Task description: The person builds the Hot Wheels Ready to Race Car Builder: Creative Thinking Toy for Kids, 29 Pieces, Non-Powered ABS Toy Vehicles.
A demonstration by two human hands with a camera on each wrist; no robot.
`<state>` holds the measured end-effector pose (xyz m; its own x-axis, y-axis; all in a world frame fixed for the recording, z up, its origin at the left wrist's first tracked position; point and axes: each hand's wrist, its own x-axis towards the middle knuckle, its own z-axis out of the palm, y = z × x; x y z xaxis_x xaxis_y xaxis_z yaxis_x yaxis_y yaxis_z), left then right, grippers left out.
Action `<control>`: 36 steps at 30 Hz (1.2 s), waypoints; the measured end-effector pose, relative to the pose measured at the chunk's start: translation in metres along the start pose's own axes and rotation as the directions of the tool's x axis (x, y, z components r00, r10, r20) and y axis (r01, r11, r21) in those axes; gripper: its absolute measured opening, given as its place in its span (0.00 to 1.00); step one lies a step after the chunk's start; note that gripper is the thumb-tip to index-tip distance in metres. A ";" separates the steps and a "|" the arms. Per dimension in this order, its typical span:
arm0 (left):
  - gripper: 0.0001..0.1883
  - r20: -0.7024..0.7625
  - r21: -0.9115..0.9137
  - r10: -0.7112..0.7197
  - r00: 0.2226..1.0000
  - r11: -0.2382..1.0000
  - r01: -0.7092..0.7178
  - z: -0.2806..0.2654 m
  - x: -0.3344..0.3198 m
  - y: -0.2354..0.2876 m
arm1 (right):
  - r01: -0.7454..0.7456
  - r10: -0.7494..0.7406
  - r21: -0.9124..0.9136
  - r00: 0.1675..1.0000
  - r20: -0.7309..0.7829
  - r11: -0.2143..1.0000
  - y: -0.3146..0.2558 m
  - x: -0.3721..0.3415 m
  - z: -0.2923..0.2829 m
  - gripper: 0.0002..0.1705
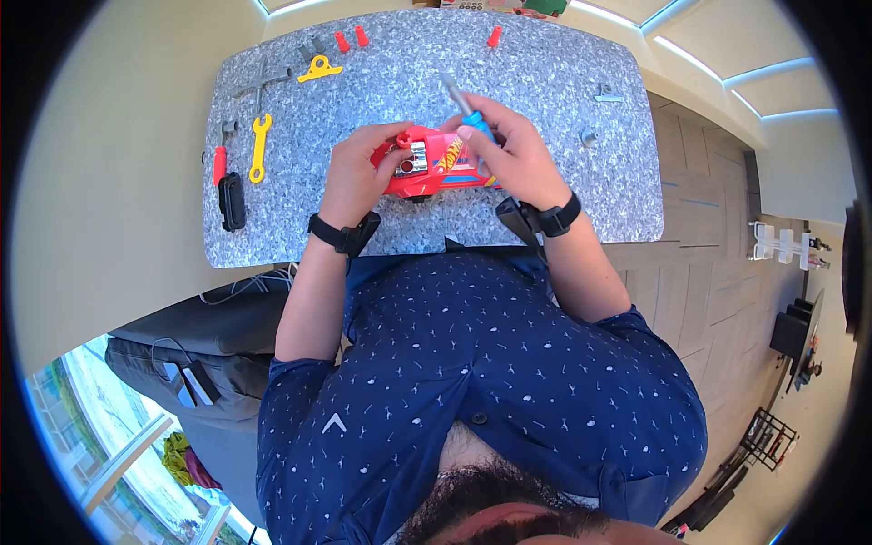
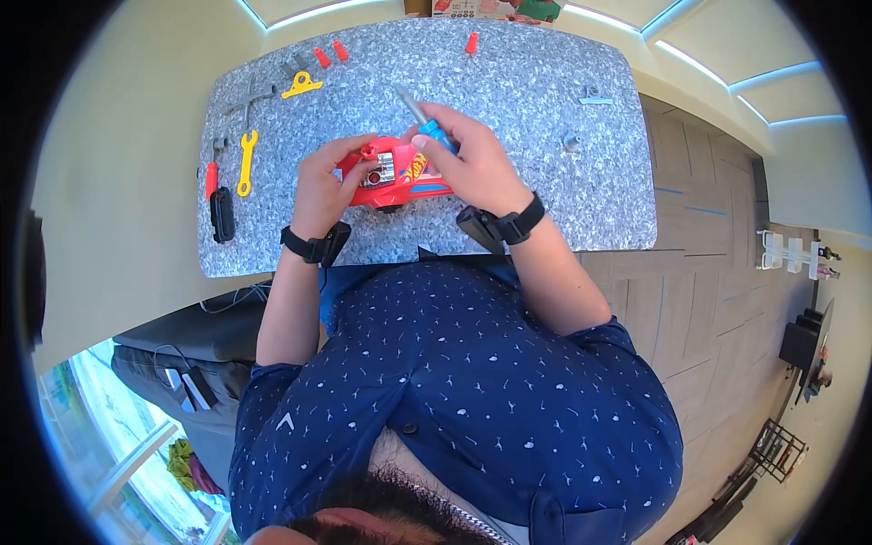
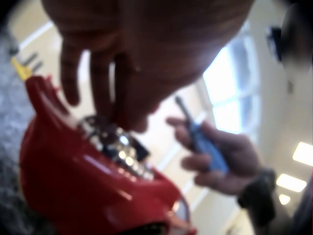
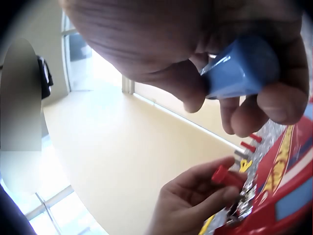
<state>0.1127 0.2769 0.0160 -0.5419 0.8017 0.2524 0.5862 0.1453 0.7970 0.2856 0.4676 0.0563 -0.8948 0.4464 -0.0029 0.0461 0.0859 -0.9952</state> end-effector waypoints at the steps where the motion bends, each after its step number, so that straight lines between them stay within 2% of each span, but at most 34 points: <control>1: 0.22 0.008 0.004 -0.010 1.000 1.000 0.010 0.000 -0.001 -0.001 | 0.056 -0.058 -0.065 0.998 -0.033 0.996 0.000 -0.001 -0.003 0.21; 3: 0.22 0.025 0.012 -0.029 0.999 1.000 0.029 0.000 -0.002 -0.002 | 0.160 -0.180 -0.199 0.980 -0.086 0.967 0.000 -0.002 -0.008 0.21; 6: 0.20 -0.088 -0.083 0.010 0.996 0.996 -0.017 -0.003 -0.001 0.012 | 0.223 -0.230 -0.481 0.972 0.047 0.848 -0.028 -0.005 -0.017 0.18; 9: 0.18 -0.138 -0.128 0.004 0.990 0.991 -0.022 -0.007 0.001 0.024 | 0.386 -0.360 -0.582 0.918 0.165 0.716 -0.046 0.000 -0.013 0.16; 12: 0.16 -0.166 -0.039 0.161 0.973 0.985 -0.170 -0.009 0.004 0.025 | 0.516 -0.436 -0.602 0.852 0.290 0.609 -0.049 0.014 -0.003 0.15; 15: 0.13 -0.097 -0.104 0.062 0.993 0.992 -0.072 -0.010 0.005 0.021 | 0.588 -0.499 -0.581 0.802 0.329 0.562 -0.066 0.024 0.005 0.17; 18: 0.12 -0.110 -0.128 -0.002 0.994 0.992 -0.012 -0.006 0.005 0.005 | 0.543 -0.437 -0.510 0.840 0.322 0.667 -0.084 0.031 0.012 0.17; 21: 0.11 -0.049 -0.154 0.020 0.999 0.988 -0.027 -0.005 0.004 -0.010 | 0.570 -0.468 -0.485 0.822 0.325 0.663 -0.072 0.040 0.021 0.18; 24: 0.12 0.065 -0.146 -0.065 0.996 0.987 0.074 -0.008 0.004 -0.011 | 0.638 -0.498 -0.498 0.770 0.400 0.587 -0.070 0.044 0.025 0.19; 27: 0.12 0.093 -0.109 -0.134 0.987 0.984 0.144 -0.009 0.003 -0.005 | 0.662 -0.499 -0.579 0.745 0.442 0.476 -0.065 0.049 0.028 0.20; 29: 0.13 -0.013 -0.173 -0.053 0.999 0.984 0.050 -0.005 0.003 -0.001 | 0.449 -0.227 -0.750 0.894 0.387 0.487 -0.092 0.044 0.034 0.19; 30: 0.14 -0.068 -0.201 -0.014 0.998 0.980 0.000 -0.003 0.003 0.000 | 0.335 -0.086 -0.822 0.938 0.335 0.461 -0.102 0.042 0.036 0.19; 33: 0.16 -0.105 -0.205 0.012 0.994 0.978 -0.034 -0.001 0.004 -0.007 | 0.236 -0.036 -0.896 0.970 0.241 0.376 -0.105 0.044 0.042 0.18; 35: 0.16 -0.043 -0.232 0.003 0.999 0.973 -0.013 -0.005 0.005 -0.010 | 0.498 -0.417 -0.682 0.858 0.300 0.535 -0.083 0.045 0.037 0.17; 36: 0.16 -0.011 -0.247 -0.003 1.000 0.969 0.001 -0.006 0.005 -0.012 | 0.582 -0.503 -0.603 0.803 0.321 0.545 -0.075 0.048 0.034 0.18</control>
<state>0.0994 0.2764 0.0109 -0.5502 0.7949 0.2555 0.4188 -0.0020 0.9081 0.2241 0.4519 0.1279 -0.8840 0.0292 0.4665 -0.2283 0.8439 -0.4854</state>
